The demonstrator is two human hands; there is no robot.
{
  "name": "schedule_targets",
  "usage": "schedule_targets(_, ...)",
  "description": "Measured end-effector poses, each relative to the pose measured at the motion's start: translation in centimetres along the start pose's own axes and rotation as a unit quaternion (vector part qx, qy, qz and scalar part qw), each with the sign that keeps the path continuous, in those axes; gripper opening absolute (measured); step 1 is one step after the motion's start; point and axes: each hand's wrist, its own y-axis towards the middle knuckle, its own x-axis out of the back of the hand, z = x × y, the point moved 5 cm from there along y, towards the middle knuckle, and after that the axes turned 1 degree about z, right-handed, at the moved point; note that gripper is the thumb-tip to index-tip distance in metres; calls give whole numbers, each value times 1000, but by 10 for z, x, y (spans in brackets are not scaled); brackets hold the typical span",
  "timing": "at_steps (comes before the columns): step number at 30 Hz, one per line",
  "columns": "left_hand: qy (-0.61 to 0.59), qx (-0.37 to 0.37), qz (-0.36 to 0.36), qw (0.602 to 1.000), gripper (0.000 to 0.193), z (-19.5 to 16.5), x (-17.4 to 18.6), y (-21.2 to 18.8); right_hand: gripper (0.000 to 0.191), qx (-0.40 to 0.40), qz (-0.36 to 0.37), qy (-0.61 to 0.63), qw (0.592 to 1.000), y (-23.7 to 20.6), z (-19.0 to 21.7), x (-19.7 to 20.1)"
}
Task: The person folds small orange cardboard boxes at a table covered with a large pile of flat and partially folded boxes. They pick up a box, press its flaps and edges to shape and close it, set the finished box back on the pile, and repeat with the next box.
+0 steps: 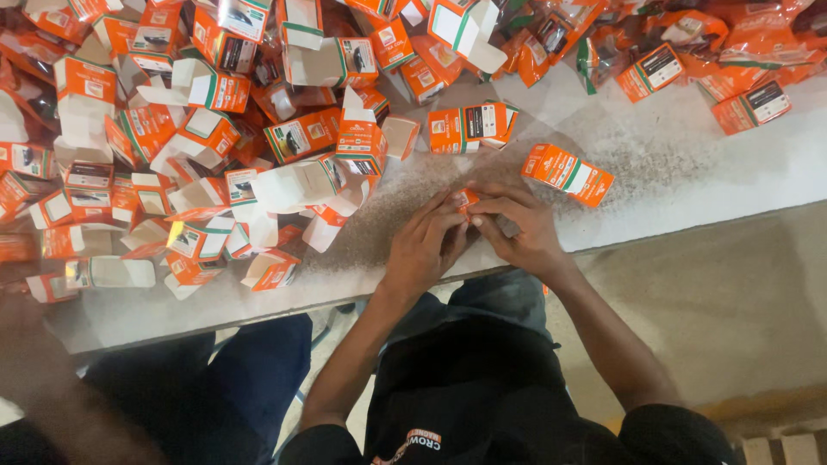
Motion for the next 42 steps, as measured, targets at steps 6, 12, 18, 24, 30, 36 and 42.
schedule_targets(6, -24, 28, 22, 999, 23, 2, 2, -2, 18, 14, -9, -18, 1000, 0, 4, 0)
schedule_targets(12, 17, -21, 52, 998, 27, -4, 13, -8, 21, 73, 49, -49, 995, -5, 14, 4)
schedule_targets(18, 77, -23, 78, 994, 25, -13, 11, 2, 15, 97, 40, -136, 985, -7, 21, 5)
schedule_targets(24, -16, -21, 158, 987, 41, -18, 24, 42, 26, 42, 46, -152, 986, -40, 33, 21)
schedule_targets(30, 27, -168, 176, 970, 64, -54, -41, 85, 28, -128, 14, -195, 972, -77, 29, 127)
schedule_targets(36, 100, -188, 208, 955, 62, -44, -82, 100, 63, -128, -144, -425, 884, -54, 9, 154)
schedule_targets(42, 13, -85, 270, 959, 61, -18, -46, 69, 65, -119, 0, -268, 956, -42, -17, 88)
